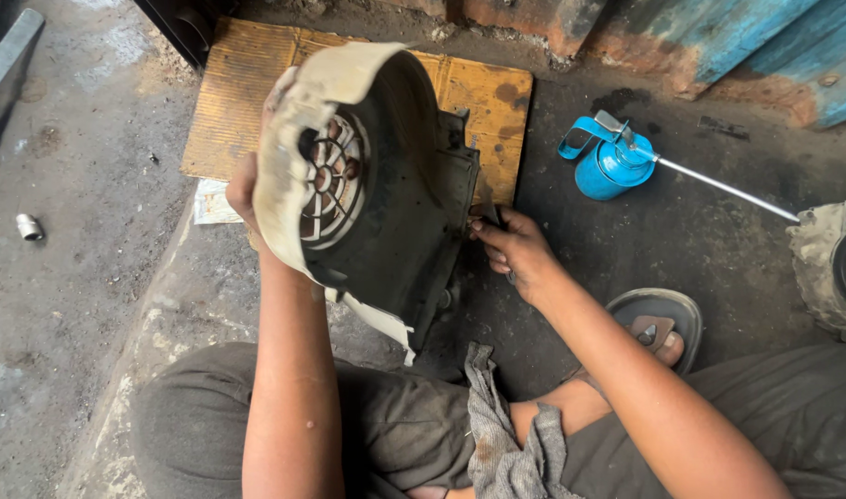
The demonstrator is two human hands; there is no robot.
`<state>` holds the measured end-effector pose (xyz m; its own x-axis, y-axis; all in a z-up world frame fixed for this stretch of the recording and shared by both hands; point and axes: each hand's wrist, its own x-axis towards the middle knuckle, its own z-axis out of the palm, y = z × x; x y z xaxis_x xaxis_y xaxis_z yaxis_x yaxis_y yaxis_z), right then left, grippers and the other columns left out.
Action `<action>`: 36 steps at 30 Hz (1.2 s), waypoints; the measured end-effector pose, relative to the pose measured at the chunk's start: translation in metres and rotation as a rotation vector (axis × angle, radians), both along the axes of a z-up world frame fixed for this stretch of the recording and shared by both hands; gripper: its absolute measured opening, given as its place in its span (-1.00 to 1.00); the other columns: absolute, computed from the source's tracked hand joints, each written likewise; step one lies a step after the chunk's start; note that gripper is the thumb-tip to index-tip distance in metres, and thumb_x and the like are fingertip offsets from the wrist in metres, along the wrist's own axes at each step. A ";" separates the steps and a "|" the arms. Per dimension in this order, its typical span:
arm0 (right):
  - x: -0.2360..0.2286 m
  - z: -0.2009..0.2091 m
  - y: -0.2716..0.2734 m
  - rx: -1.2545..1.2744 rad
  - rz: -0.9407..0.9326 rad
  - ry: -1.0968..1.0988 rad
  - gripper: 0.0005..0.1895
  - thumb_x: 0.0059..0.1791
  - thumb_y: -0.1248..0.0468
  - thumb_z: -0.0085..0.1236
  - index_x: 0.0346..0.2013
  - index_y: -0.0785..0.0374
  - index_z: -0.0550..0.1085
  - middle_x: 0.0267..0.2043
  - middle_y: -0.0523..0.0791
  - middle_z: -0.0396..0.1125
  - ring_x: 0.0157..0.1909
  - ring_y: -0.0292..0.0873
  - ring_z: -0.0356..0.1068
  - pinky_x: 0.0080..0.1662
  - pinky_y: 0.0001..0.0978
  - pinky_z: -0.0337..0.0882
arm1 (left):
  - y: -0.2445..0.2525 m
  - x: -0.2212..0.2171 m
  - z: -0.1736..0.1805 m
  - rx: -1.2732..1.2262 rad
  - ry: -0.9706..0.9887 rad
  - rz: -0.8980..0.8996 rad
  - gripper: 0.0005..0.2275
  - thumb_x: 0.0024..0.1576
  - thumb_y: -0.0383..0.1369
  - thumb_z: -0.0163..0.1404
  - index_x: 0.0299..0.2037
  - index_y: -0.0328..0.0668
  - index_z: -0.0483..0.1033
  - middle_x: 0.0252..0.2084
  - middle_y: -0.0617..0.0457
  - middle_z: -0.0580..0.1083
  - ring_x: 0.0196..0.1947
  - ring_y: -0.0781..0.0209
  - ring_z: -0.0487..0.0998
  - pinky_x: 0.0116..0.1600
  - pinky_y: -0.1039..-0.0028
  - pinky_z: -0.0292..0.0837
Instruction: The person sits on the floor and uses a metal file to scrape and smooth the edges of a large, dirty metal part. They rotate the part to access different areas, then use a blue oil can to apply lubricant to the surface before spreading it with their fingers.
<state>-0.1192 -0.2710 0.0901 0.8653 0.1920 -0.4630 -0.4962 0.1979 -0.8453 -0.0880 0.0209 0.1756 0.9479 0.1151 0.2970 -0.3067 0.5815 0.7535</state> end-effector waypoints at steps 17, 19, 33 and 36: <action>0.014 0.028 -0.015 -0.046 0.003 -0.150 -0.79 0.04 0.31 0.10 -0.03 0.26 0.49 -0.32 -0.23 0.36 -0.60 -0.47 0.06 -0.56 -0.61 0.05 | 0.030 -0.039 0.115 0.626 0.093 -0.267 0.15 -0.18 0.07 0.34 0.58 -0.25 -0.06 0.50 -0.37 0.23 0.54 -0.09 0.29 0.61 0.25 0.11; 0.016 0.027 -0.018 -0.098 0.037 -0.175 -0.81 0.05 0.30 0.09 -0.07 0.28 0.50 -0.35 -0.22 0.36 -0.60 -0.46 0.07 -0.57 -0.60 0.04 | 0.019 -0.059 0.147 0.683 0.114 -0.301 0.15 -0.26 -0.06 0.36 0.56 -0.20 -0.06 0.48 -0.33 0.20 0.45 -0.09 0.37 0.49 0.22 0.27; 0.037 0.066 -0.081 -0.157 -0.391 -0.298 -0.85 0.09 0.26 0.01 -0.11 0.21 0.49 -0.37 -0.18 0.34 -0.64 -0.44 0.05 -0.59 -0.60 0.03 | -0.029 -0.095 0.196 1.186 -0.172 -0.419 0.08 -0.13 -0.16 0.40 0.56 -0.10 -0.12 0.56 -0.17 0.11 0.52 -0.11 0.19 0.34 0.03 0.31; 0.035 0.071 -0.081 -0.135 -0.414 -0.302 -0.86 0.10 0.26 0.02 -0.12 0.23 0.49 -0.34 -0.17 0.36 -0.62 -0.45 0.07 -0.58 -0.59 0.04 | -0.036 -0.099 0.193 1.166 -0.168 -0.375 0.09 -0.15 -0.17 0.40 0.56 -0.10 -0.12 0.56 -0.20 0.13 0.54 -0.14 0.18 0.32 0.02 0.31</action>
